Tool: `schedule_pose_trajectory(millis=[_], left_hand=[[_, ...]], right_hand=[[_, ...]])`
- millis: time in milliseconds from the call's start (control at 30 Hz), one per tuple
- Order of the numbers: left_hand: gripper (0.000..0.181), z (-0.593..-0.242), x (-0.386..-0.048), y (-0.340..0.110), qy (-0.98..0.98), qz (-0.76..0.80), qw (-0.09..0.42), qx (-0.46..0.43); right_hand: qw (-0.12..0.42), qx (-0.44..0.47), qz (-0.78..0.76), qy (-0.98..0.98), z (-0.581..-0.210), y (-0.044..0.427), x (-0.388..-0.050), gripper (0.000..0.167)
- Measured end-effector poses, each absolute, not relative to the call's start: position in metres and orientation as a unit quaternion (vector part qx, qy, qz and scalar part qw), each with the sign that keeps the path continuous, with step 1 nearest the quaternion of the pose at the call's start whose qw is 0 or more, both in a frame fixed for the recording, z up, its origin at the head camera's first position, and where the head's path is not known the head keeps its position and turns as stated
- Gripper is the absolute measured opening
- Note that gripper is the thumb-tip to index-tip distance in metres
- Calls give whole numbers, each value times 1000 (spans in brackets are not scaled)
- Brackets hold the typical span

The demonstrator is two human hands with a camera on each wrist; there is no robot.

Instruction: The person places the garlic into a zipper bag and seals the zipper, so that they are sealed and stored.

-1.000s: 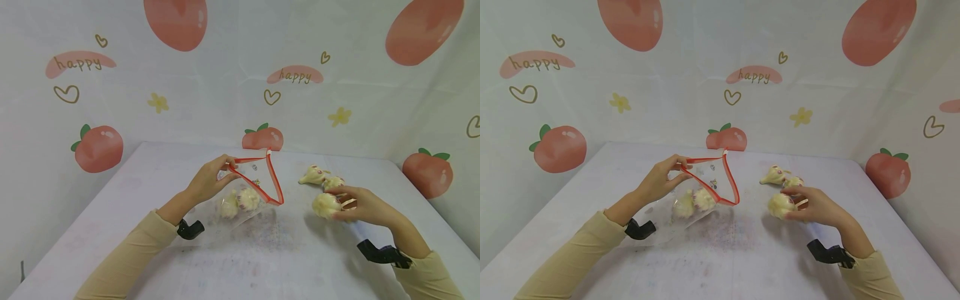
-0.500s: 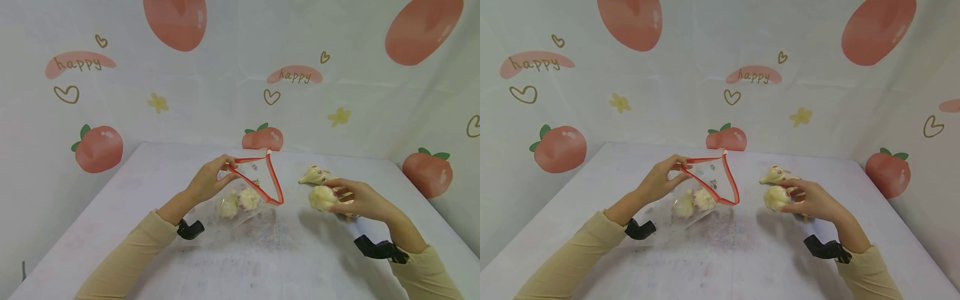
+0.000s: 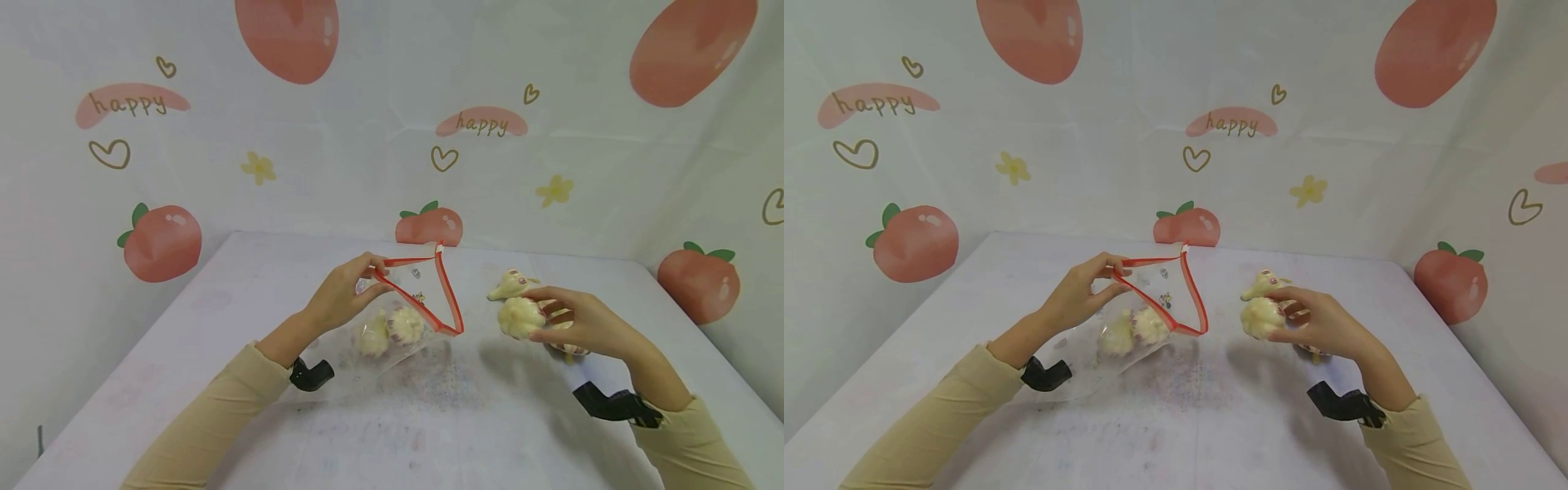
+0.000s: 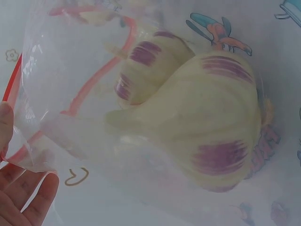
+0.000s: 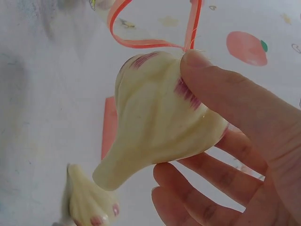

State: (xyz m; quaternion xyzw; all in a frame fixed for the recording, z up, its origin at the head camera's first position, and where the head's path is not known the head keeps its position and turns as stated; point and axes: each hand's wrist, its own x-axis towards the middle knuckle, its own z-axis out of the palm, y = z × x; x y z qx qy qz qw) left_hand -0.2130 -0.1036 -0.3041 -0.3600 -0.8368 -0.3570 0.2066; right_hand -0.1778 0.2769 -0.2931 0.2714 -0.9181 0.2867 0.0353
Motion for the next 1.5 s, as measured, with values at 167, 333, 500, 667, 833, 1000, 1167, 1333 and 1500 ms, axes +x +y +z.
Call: schedule_pose_trajectory(millis=[167,333,500,667,833,1000,1167,1333,1500], left_hand=[[25,-304,-214,-104,-838,-353,208,-359],[25,-305,-215,-104,-838,-353,208,-361],[24,-304,-214,-104,-837,-354,208,-363],[25,-304,-213,-103,-838,-356,207,-359],[24,-304,-213,-103,-836,-359,206,-361],[24,-304,-213,-103,-836,-358,207,-362],[23,-304,-213,-103,-835,-358,207,-364],[24,-304,-212,-103,-833,-358,209,-367],[23,-305,-213,-103,-833,-355,212,-367]], right_hand=[[49,278,285,-916,-292,273,-179,56],[55,276,281,-918,-291,269,-180,56],[55,272,285,-918,-290,265,-181,57],[63,275,292,-914,-289,259,-183,54],[68,287,304,-906,-290,253,-186,54],[67,299,312,-899,-290,248,-187,55],[80,313,315,-892,-290,243,-188,54],[92,320,317,-888,-290,238,-189,54],[82,307,324,-891,-289,232,-189,54]])
